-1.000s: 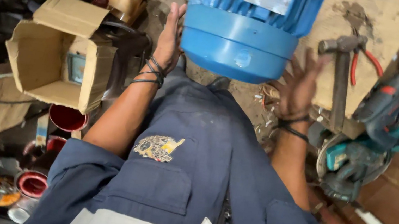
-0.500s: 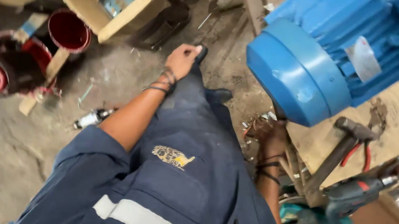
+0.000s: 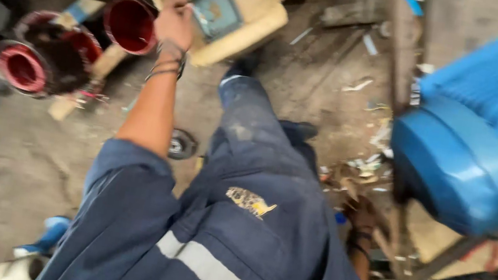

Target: Repairing an electric motor by disassembling the cover and adjusting internal wiring

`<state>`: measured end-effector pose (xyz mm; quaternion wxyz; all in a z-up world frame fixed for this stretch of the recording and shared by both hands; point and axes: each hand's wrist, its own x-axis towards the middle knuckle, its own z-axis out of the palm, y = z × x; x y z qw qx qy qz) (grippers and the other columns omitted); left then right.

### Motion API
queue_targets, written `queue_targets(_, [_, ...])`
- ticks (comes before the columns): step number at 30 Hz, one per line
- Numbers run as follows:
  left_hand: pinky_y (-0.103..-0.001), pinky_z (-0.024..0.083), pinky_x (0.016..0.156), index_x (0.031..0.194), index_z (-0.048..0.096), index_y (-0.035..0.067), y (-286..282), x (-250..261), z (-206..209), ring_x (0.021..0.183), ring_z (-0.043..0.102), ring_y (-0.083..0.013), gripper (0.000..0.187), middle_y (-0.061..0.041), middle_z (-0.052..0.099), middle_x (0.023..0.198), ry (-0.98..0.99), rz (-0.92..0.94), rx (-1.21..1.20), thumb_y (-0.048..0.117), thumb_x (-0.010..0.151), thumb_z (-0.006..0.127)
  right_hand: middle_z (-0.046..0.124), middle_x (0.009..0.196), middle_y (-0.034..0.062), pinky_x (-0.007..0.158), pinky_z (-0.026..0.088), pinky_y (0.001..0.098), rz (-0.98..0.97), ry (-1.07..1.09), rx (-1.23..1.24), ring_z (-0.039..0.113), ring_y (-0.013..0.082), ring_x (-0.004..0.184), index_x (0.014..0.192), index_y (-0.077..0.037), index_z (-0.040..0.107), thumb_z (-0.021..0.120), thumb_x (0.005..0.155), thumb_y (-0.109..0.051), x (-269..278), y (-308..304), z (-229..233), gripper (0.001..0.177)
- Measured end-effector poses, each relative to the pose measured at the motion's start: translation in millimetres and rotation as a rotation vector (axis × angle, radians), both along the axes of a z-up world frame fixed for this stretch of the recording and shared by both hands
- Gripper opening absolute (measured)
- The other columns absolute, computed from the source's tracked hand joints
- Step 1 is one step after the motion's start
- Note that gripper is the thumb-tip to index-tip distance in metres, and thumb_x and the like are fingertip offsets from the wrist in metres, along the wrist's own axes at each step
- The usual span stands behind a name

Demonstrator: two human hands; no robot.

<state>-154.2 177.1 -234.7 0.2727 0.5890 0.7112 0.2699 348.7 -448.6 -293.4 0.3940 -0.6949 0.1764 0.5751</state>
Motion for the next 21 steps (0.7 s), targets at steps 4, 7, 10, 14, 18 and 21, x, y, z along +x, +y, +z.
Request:
queue_targets(4, [-0.052,0.057,0.079,0.122,0.054,0.0,72,-44,-121,0.091,0.069,-0.0462,0.037,-0.027,0.07,0.104,0.239,-0.307,-0.337,0.024,0.094,0.06,0.032,0.168,0.0086,0.095,0.041,0.058,-0.705,0.176,-0.039,0.039,0.0396,0.146,0.159,-0.041,0.039,0.027,0.081,-0.096,-49,-52,-49,0.097])
queue_targets(7, [-0.048,0.053,0.093,0.128,0.06,0.012,108,-27,-121,0.106,0.068,-0.0395,0.041,-0.016,0.073,0.112,0.23,-0.42,-0.607,0.025,0.089,0.063,0.073,0.106,0.019,0.073,0.057,0.0409,0.307,-0.219,-0.58,0.071,0.0303,0.092,0.127,-0.003,0.069,0.065,0.098,-0.037,-155,81,46,0.045])
queue_targets(10, [-0.051,0.052,0.096,0.133,0.053,0.0,130,-25,-216,0.112,0.063,-0.0457,0.052,-0.026,0.066,0.122,0.439,-0.575,-0.588,0.034,0.096,0.066,0.078,0.099,0.0112,0.082,0.054,0.0321,0.376,-0.333,-0.404,0.072,0.0219,0.088,0.111,0.002,0.074,0.064,0.1,-0.049,-208,121,64,0.053])
queue_targets(14, [-0.052,0.053,0.099,0.141,0.041,0.001,150,-6,-232,0.117,0.063,-0.0431,0.057,-0.027,0.062,0.129,0.506,-0.565,-0.81,0.023,0.092,0.06,0.075,0.114,0.0146,0.089,0.053,0.0437,0.672,-0.398,-0.585,0.069,0.0376,0.104,0.124,-0.012,0.073,0.057,0.097,-0.057,-253,119,82,0.055])
queue_targets(18, [-0.05,0.052,0.1,0.135,0.053,0.004,153,-4,-270,0.117,0.063,-0.0417,0.057,-0.023,0.066,0.127,0.535,-0.745,-0.811,0.023,0.085,0.073,0.073,0.112,0.0247,0.088,0.052,0.0476,0.615,-0.419,-0.685,0.067,0.0439,0.102,0.122,-0.002,0.07,0.055,0.092,-0.065,-293,83,99,0.071])
queue_targets(21, [-0.048,0.054,0.093,0.131,0.064,0.013,169,8,-252,0.105,0.068,-0.0365,0.042,-0.017,0.071,0.121,0.538,-0.761,-0.898,0.016,0.089,0.061,0.077,0.111,0.0155,0.09,0.052,0.0423,0.498,-0.341,-0.737,0.069,0.0366,0.103,0.116,-0.005,0.078,0.055,0.095,-0.061,-313,98,125,0.064])
